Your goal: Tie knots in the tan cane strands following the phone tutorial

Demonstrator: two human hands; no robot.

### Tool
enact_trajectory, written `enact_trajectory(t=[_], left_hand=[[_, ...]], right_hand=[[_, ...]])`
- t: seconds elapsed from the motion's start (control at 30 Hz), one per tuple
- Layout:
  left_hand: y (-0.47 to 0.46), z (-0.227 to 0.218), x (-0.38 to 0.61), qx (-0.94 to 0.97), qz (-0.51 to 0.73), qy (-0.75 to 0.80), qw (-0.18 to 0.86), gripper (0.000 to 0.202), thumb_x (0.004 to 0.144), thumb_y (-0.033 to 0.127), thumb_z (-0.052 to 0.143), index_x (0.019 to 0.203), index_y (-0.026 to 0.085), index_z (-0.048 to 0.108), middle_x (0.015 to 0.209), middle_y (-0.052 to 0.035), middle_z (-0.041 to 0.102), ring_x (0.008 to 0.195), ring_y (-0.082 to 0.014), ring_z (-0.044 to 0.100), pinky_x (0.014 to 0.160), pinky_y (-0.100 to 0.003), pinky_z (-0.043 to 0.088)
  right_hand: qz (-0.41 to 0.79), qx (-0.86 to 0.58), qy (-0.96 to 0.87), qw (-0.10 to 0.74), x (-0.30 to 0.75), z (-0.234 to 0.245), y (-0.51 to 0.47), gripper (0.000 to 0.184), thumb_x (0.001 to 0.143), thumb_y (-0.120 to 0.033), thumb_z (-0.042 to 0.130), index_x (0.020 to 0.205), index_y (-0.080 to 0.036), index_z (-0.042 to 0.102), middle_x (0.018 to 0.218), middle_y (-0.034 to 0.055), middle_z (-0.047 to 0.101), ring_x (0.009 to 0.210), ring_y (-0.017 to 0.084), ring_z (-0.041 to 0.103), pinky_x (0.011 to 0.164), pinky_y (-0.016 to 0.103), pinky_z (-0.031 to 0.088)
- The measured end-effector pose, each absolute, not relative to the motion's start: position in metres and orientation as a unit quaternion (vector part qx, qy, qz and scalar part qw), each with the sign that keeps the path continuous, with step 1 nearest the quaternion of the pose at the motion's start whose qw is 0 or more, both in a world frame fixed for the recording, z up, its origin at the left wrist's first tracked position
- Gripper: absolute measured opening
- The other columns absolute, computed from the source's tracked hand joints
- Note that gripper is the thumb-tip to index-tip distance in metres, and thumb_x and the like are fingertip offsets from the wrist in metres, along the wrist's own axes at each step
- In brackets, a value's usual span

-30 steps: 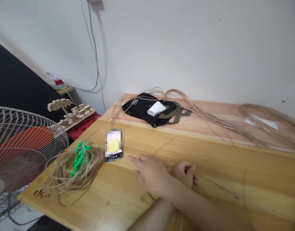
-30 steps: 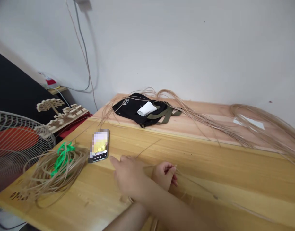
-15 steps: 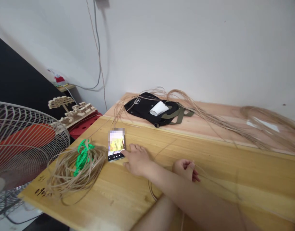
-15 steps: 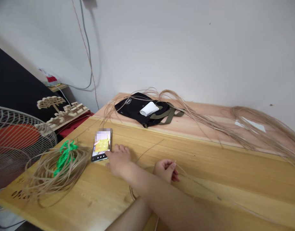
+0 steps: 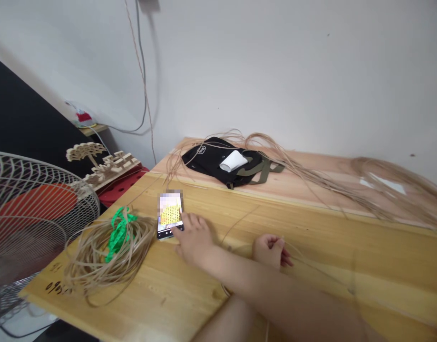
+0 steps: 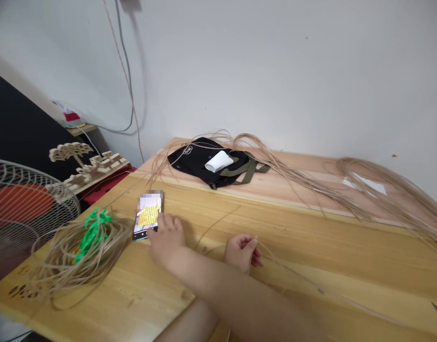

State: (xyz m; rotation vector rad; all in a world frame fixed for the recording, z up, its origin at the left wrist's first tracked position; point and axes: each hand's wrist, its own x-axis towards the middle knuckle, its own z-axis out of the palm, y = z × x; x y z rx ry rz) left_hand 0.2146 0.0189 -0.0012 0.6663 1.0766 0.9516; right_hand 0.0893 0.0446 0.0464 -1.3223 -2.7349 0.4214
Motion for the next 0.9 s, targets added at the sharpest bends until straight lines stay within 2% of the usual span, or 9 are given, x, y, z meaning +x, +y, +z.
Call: enact_trajectory(t=[0.1, 0.27, 0.37, 0.5, 0.63, 0.77, 0.9], left_hand=[[0.018, 0.003, 0.214, 0.300, 0.417, 0.479, 0.712, 0.013, 0.075, 0.023, 0.049, 0.066, 0.014, 0.050, 0.045, 0.0042, 0.049, 0.033, -0.0066, 0.047, 0.033, -0.017, 0.032], [0.017, 0.012, 0.213, 0.299, 0.396, 0.480, 0.724, 0.010, 0.077, 0.017, 0.047, 0.068, 0.012, 0.050, 0.043, 0.0054, 0.049, 0.031, -0.0052, 0.045, 0.033, -0.015, 0.028], [0.016, 0.016, 0.211, 0.297, 0.392, 0.483, 0.724, 0.012, 0.077, 0.013, 0.045, 0.066, 0.012, 0.049, 0.044, 0.0055, 0.048, 0.030, -0.0047, 0.044, 0.033, -0.015, 0.028], [0.016, 0.015, 0.211, 0.301, 0.390, 0.484, 0.723, 0.011, 0.077, 0.018, 0.049, 0.068, 0.012, 0.050, 0.044, 0.0059, 0.048, 0.031, -0.0048, 0.044, 0.034, -0.016, 0.028], [0.015, 0.009, 0.215, 0.312, 0.395, 0.483, 0.717, 0.010, 0.076, 0.021, 0.051, 0.071, 0.012, 0.052, 0.044, 0.0057, 0.048, 0.031, -0.0050, 0.044, 0.034, -0.016, 0.029], [0.013, 0.003, 0.218, 0.323, 0.404, 0.484, 0.706, 0.010, 0.075, 0.021, 0.050, 0.073, 0.012, 0.054, 0.045, 0.0054, 0.048, 0.032, -0.0056, 0.045, 0.033, -0.016, 0.030], [0.013, 0.002, 0.218, 0.332, 0.408, 0.480, 0.702, 0.009, 0.075, 0.018, 0.048, 0.072, 0.012, 0.054, 0.046, 0.0046, 0.049, 0.033, -0.0055, 0.046, 0.033, -0.016, 0.030]], right_hand=[[0.118, -0.418, -0.900, 0.030, 0.075, 0.039, 0.040, 0.045, 0.079, -0.039, 0.048, 0.120, -0.021, 0.044, 0.138, 0.0122, 0.022, 0.123, 0.029, 0.020, 0.096, 0.045, 0.020], [0.127, -0.421, -0.897, 0.040, 0.056, 0.029, 0.038, 0.050, 0.077, -0.049, 0.046, 0.120, -0.024, 0.043, 0.141, 0.0115, 0.015, 0.127, 0.031, 0.012, 0.097, 0.047, 0.015], [0.139, -0.419, -0.896, 0.054, 0.051, 0.026, 0.038, 0.047, 0.078, -0.052, 0.042, 0.117, -0.025, 0.046, 0.141, 0.0109, 0.017, 0.126, 0.031, 0.015, 0.097, 0.047, 0.016], [0.148, -0.403, -0.899, 0.088, 0.053, 0.027, 0.039, 0.044, 0.080, -0.052, 0.039, 0.114, -0.026, 0.047, 0.139, 0.0098, 0.021, 0.125, 0.028, 0.019, 0.097, 0.045, 0.018], [0.156, -0.440, -0.877, 0.116, 0.061, 0.031, 0.042, 0.047, 0.080, -0.049, 0.041, 0.117, -0.020, 0.044, 0.136, 0.0136, 0.026, 0.123, 0.028, 0.022, 0.097, 0.043, 0.020], [0.153, -0.453, -0.868, 0.132, 0.069, 0.035, 0.046, 0.037, 0.081, -0.046, 0.042, 0.107, -0.022, 0.052, 0.133, 0.0105, 0.029, 0.118, 0.026, 0.027, 0.094, 0.042, 0.023], [0.151, -0.438, -0.876, 0.134, 0.071, 0.036, 0.047, 0.032, 0.081, -0.045, 0.042, 0.097, -0.022, 0.058, 0.133, 0.0088, 0.028, 0.119, 0.026, 0.026, 0.095, 0.041, 0.022]])
